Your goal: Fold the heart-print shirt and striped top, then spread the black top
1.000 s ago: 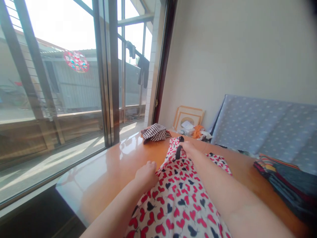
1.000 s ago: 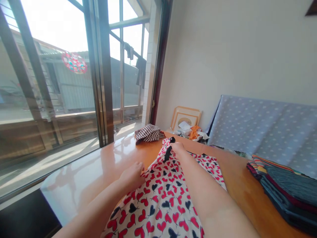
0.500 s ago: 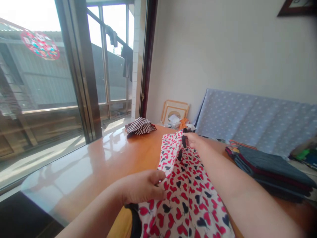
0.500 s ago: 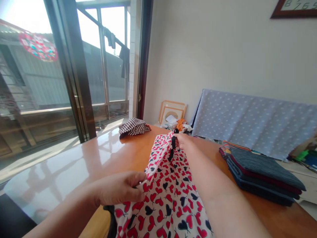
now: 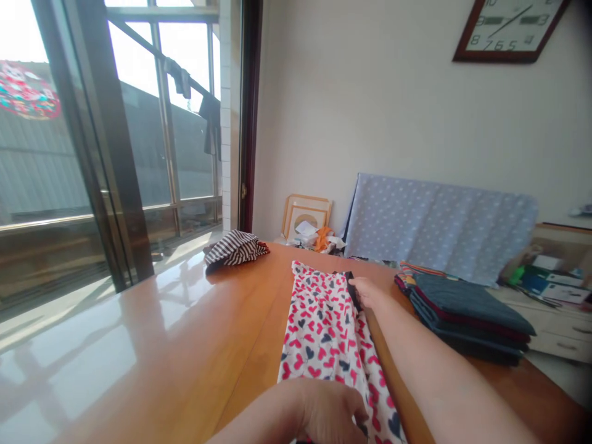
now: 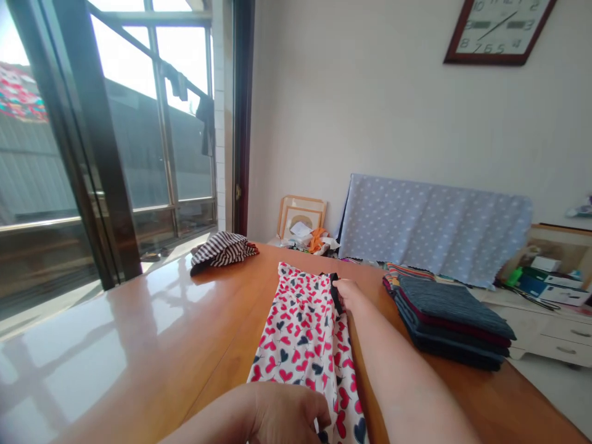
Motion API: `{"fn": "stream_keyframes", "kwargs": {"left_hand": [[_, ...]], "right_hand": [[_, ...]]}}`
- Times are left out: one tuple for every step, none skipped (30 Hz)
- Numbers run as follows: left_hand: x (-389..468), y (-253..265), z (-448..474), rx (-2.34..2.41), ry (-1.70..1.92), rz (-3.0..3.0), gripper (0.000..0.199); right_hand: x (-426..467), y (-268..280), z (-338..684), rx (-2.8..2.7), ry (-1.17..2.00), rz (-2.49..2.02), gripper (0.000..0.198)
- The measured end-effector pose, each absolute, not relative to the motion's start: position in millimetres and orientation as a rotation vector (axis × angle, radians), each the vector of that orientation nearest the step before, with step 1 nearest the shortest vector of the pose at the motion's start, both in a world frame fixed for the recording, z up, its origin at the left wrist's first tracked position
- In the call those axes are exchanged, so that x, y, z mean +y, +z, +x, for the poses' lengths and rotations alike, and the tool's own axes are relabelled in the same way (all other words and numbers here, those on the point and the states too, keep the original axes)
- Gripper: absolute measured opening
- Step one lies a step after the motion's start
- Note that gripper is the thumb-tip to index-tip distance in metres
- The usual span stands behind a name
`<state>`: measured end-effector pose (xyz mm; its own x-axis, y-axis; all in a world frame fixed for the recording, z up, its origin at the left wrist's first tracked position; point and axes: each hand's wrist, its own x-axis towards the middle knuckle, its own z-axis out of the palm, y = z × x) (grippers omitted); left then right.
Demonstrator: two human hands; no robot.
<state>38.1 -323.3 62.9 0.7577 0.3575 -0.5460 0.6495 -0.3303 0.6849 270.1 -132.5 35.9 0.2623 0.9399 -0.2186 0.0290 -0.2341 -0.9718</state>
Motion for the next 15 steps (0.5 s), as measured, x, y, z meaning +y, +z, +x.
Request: {"fn": "stream_keyframes", "kwargs": {"left_hand": [[-322,56,40,0.748,-0.365,1.912,0.067],[-321,51,42,0.734,-0.355,1.880,0.066],[-320,47,42,0.727,-0.339,1.862,0.065],[-319,46,42,0.723,-0.326,1.859,0.062],[-319,45,41,0.714,-0.319,1.867,0.059],[-318,46,41,0.697,-0.328,1.872,0.056],[-318,48,40,0.680,-0.345,1.865,0.052],[-319,49,39,0.662,-0.363,1.849,0.047],[-319,51,39,0.642,-0.374,1.827,0.043],[-319,53,38,0.628,-0.373,1.810,0.039],[-320,55,37,0.622,-0.365,1.800,0.037],[-320,56,35,0.622,-0.347,1.797,0.037],[-321,56,34,0.626,-0.323,1.792,0.040],[-321,57,33,0.632,-0.302,1.782,0.044],[-321,56,31,0.642,-0.282,1.763,0.048]], "right_hand": [[-133,30,273,-0.932,1.118,-1.563,0.014],[-134,25,276,-0.930,1.089,-1.592,0.016],[-134,22,278,-0.934,1.057,-1.618,0.019],[-133,19,280,-0.946,1.026,-1.636,0.021],[-132,18,281,-0.964,0.994,-1.650,0.022],[-131,18,282,-0.985,0.960,-1.661,0.022],[-130,18,283,-1.007,0.922,-1.667,0.020],[-128,19,283,-1.027,0.883,-1.670,0.019],[-127,20,283,-1.044,0.842,-1.669,0.019],[-126,20,284,-1.056,0.801,-1.666,0.019],[-126,20,285,-1.064,0.762,-1.663,0.020],[-126,20,286,-1.069,0.728,-1.661,0.021],[-128,19,287,-1.073,0.699,-1.662,0.021],[-131,17,288,-1.077,0.677,-1.665,0.020],[-134,16,289,-1.081,0.660,-1.670,0.018]]}}
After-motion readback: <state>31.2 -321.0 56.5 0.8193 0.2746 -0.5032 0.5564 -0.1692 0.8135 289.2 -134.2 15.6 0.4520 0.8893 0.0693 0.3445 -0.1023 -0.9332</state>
